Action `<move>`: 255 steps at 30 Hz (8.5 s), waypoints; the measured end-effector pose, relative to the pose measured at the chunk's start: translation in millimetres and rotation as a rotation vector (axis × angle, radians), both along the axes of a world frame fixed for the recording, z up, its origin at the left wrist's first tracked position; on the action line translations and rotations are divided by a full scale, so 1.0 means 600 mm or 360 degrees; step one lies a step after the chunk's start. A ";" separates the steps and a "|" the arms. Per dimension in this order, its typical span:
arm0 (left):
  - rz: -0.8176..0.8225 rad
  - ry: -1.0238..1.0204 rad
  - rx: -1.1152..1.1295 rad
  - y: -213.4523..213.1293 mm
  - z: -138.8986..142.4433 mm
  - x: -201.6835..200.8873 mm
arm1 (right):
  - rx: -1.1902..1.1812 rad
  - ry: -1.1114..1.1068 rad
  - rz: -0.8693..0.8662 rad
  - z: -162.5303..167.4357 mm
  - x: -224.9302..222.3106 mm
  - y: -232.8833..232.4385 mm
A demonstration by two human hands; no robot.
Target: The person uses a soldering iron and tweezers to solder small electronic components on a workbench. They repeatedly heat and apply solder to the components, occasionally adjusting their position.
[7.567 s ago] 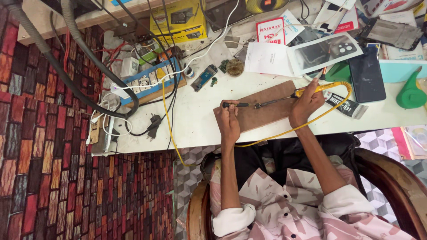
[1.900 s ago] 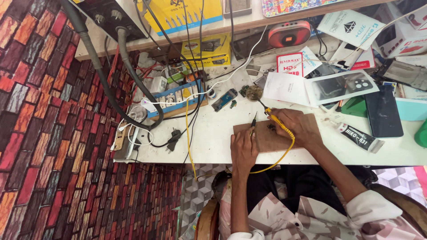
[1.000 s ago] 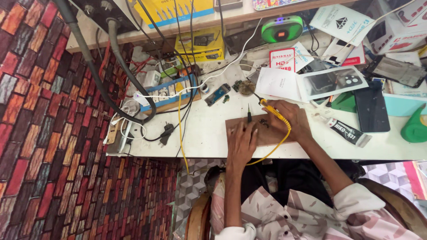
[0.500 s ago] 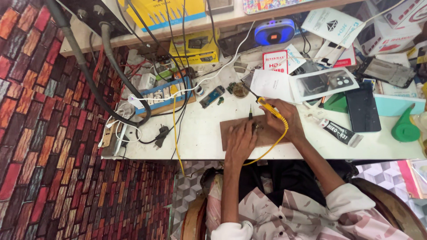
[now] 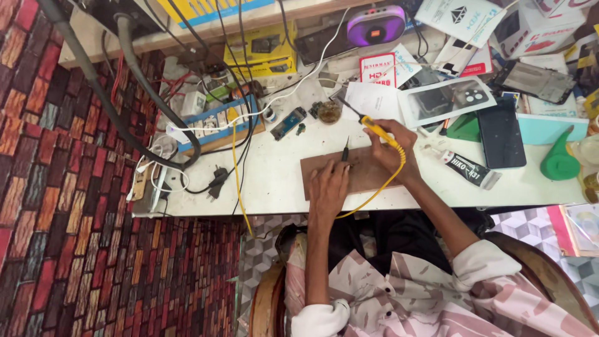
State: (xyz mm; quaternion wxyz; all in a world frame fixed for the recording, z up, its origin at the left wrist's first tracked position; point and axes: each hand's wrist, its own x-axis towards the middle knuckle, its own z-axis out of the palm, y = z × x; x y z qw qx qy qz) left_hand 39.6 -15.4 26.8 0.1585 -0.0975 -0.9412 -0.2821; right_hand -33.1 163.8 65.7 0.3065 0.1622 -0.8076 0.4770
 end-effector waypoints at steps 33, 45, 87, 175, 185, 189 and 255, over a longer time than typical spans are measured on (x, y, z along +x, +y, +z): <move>0.0126 -0.0036 0.1421 -0.051 -0.007 0.006 | 0.0083 0.0257 -0.0044 0.015 -0.005 0.002; 0.0417 0.0101 0.2886 -0.041 -0.040 -0.026 | 0.0008 0.0234 -0.0059 0.011 0.000 0.008; 0.0371 0.0032 0.2216 -0.037 -0.054 -0.040 | 0.0457 0.0249 0.0132 0.078 0.016 -0.002; 0.0213 0.0419 0.1965 -0.028 -0.007 -0.122 | -0.0375 0.0136 -0.0420 -0.035 0.041 0.026; 0.0237 -0.0132 0.1833 -0.009 -0.012 -0.103 | -0.0742 -0.0005 -0.0227 -0.068 0.036 0.029; 0.0233 -0.0183 0.1832 -0.008 -0.030 -0.112 | -0.0399 0.0129 -0.0389 -0.076 0.033 0.036; 0.0069 -0.0041 0.2131 -0.026 -0.077 -0.097 | -0.1896 -0.0304 -0.0057 -0.128 0.008 0.072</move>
